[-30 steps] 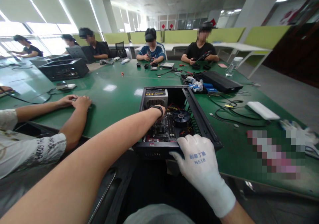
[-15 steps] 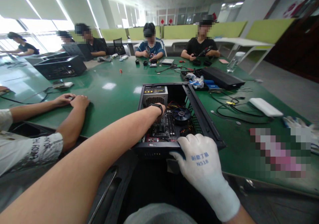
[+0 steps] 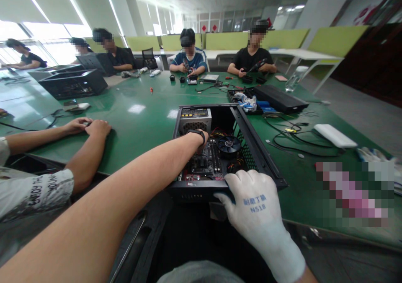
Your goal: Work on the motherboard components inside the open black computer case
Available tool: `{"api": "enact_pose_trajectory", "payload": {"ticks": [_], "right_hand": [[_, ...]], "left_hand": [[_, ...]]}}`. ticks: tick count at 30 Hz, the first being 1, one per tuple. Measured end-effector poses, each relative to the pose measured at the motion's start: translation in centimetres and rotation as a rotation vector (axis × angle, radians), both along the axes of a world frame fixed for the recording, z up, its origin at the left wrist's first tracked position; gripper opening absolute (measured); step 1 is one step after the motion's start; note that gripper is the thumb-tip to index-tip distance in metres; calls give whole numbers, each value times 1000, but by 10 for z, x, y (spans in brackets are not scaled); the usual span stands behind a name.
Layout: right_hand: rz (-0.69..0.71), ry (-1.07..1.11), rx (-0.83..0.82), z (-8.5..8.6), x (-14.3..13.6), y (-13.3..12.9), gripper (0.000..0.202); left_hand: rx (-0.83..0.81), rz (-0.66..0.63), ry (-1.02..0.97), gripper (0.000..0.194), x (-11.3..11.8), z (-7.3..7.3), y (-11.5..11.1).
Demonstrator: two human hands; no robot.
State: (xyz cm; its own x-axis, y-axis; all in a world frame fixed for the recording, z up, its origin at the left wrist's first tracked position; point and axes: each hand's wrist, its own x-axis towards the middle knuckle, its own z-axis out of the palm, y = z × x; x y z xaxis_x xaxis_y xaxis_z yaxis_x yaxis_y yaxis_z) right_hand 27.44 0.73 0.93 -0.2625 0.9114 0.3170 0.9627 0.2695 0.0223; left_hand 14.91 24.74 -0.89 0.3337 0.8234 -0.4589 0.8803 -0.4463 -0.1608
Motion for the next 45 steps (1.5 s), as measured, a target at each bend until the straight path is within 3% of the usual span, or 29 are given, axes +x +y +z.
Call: {"api": "enact_pose_trajectory", "payload": {"ticks": [7,14,45], "right_hand": [[-9,9,0,2,-1,0,22],[0,18,12,0,0,0,22],[-2,36,0,-1,-1,0,22]], "left_hand": [[-4,-95,152,73,3,7,-6],[10,-117,133,79,1,7,-7],[-17,-67,93,68,2,11,-7]]}}
